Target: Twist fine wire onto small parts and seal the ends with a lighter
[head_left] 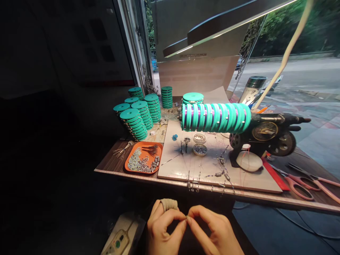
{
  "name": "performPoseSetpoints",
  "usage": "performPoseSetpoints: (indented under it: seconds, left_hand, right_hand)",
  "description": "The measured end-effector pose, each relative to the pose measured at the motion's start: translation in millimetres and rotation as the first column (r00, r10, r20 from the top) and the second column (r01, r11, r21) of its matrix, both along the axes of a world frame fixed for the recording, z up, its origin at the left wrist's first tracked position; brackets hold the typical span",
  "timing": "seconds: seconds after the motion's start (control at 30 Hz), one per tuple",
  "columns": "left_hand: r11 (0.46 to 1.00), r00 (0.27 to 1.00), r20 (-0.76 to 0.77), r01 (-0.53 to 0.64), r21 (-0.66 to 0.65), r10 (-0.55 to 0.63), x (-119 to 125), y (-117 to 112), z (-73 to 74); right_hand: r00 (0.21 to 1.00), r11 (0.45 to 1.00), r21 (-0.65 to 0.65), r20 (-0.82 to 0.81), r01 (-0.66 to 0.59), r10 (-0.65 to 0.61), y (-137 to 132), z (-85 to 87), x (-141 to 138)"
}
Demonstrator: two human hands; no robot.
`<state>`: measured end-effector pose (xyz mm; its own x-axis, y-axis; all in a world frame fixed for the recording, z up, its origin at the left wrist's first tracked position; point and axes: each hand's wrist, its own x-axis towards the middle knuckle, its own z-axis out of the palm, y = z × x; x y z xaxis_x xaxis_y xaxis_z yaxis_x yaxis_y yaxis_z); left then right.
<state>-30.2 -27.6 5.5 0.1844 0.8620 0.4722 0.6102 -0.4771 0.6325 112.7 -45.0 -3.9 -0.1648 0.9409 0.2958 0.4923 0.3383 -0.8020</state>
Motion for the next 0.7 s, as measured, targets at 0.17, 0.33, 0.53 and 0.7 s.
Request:
performPoseSetpoints:
  seconds: [0.17, 0.33, 0.53, 0.7]
  left_hand:
    - [1.0, 1.0, -0.007, 0.008, -0.01, -0.008, -1, -1, -2.5]
    - [0.999, 0.999, -0.005, -0.038, -0.026, 0.037, -1, -4, -12.8]
    - [0.999, 0.999, 0.026, -0.039, -0.034, 0.04, -1, -4, -17.1]
    - [0.999, 0.999, 0.033, -0.028, -0.037, 0.029, -1, -5, -17.9]
  right_hand:
    - [1.0, 1.0, -0.001, 0.012, 0.003, -0.003, 0, -0.1, 0]
    - [0.999, 1.0, -0.001, 0.043, -0.01, 0.01, 1, -0.8, 0]
    - [0.999, 1.0, 0.005, 0.028, -0.016, 0.015, 0, 0.1, 2]
    - [1.0, 1.0, -0.009, 0.027, -0.008, 0.009, 0, 0.7, 1]
